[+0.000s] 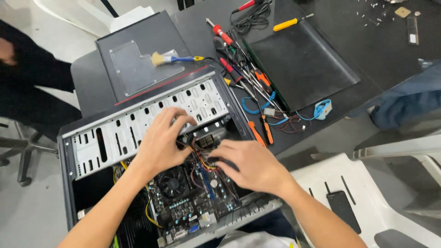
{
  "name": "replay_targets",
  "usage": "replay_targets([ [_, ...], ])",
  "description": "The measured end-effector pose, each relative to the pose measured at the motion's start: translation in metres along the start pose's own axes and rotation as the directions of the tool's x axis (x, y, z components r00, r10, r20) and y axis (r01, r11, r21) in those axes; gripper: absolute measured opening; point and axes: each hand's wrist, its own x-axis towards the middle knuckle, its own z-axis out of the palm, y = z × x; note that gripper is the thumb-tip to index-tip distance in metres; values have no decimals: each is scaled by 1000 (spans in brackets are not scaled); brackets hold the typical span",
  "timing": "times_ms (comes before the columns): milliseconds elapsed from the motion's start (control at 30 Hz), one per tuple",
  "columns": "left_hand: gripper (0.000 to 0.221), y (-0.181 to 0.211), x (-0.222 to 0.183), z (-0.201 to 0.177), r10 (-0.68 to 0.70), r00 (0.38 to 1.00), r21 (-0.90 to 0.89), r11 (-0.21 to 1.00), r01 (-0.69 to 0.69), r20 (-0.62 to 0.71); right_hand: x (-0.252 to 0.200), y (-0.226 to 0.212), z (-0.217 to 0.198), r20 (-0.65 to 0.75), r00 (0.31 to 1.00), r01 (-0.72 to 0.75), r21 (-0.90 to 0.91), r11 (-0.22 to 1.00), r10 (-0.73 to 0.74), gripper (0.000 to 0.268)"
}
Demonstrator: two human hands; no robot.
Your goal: Installing a hard drive and connecting internal cables inside a desktop computer case during a repair task.
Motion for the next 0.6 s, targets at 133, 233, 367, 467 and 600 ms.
replay_targets([
  [133,44,13,2,-12,40,998,-117,992,-34,43,-11,1,8,-46,998,40,21,999,-39,25],
  [233,44,18,3,-15,-25,998,-210,977,35,49,-12,4,9,20,999,30,-9,1000,-29,23],
  [367,44,15,4,-13,-58,997,-228,971,66,42,-5,-2,5,-114,993,23,91,996,-12,22],
  [467,39,9,4,-9,24,1000,-161,987,-25,-9,-1,-10,1,-309,949,-18,136,991,59,20],
  [600,56,2,-2,-3,86,995,-34,996,-84,49,-5,-17,3,-440,879,-116,177,977,184,13],
])
